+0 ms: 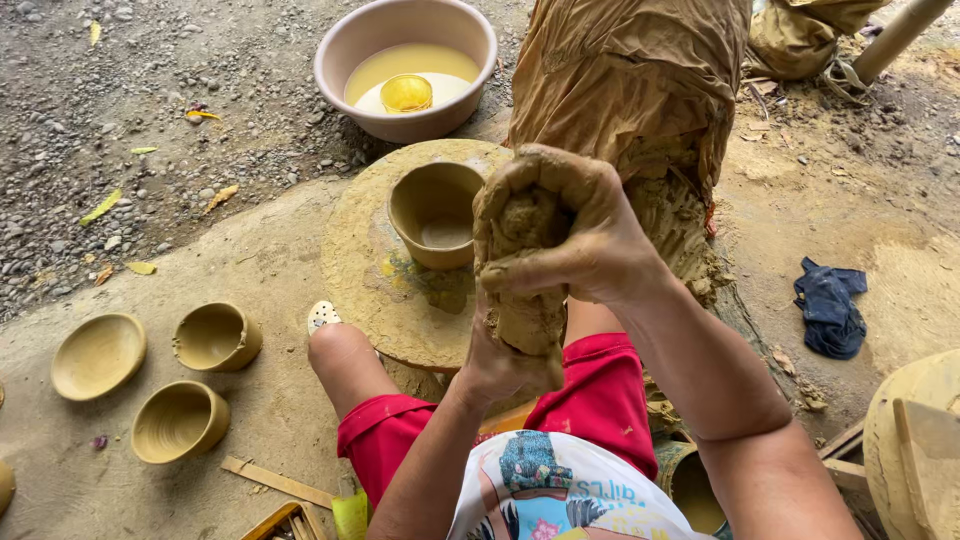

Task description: The person manipulates a large piece of raw clay by hand, kneading and shaping it into a long roll before beginning to build the walls of a larger ceramic vessel on a manually operated pottery wheel.

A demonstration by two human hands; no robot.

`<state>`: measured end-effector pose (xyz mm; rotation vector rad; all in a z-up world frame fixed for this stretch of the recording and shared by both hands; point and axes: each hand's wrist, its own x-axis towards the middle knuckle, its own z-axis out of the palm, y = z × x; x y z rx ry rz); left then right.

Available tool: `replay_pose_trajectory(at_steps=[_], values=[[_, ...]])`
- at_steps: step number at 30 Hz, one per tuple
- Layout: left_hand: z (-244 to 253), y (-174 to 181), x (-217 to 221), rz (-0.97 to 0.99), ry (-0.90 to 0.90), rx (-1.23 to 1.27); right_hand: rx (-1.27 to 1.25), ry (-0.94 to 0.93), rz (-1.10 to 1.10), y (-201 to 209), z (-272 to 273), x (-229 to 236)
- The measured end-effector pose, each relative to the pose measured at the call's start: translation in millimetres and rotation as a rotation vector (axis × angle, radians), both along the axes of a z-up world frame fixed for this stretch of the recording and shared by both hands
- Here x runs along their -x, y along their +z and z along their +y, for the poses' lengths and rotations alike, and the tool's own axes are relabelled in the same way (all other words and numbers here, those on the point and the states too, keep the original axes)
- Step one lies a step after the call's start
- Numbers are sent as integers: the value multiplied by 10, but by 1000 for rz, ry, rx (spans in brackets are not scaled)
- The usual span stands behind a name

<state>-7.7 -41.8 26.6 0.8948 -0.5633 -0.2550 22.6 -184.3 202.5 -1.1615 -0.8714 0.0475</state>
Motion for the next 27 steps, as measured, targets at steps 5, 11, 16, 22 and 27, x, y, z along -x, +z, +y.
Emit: replay_pose_trajectory(at_steps=[5, 11, 16, 22, 27], values=[[307, -85, -57, -209, -225, -200, -80, 15, 132, 102, -71, -51], [37, -414, 32, 61, -73, -36, -150, 34, 73, 180, -115, -93], [137, -426, 19, 100, -53, -126, -218, -86, -31, 87, -319, -233], [541, -247, -505, -160, 253, -558, -481, -342, -14, -362, -588, -586], [1101, -120, -1400, -530, 493, -1218, -613, -581, 83, -1098, -650, -1151]])
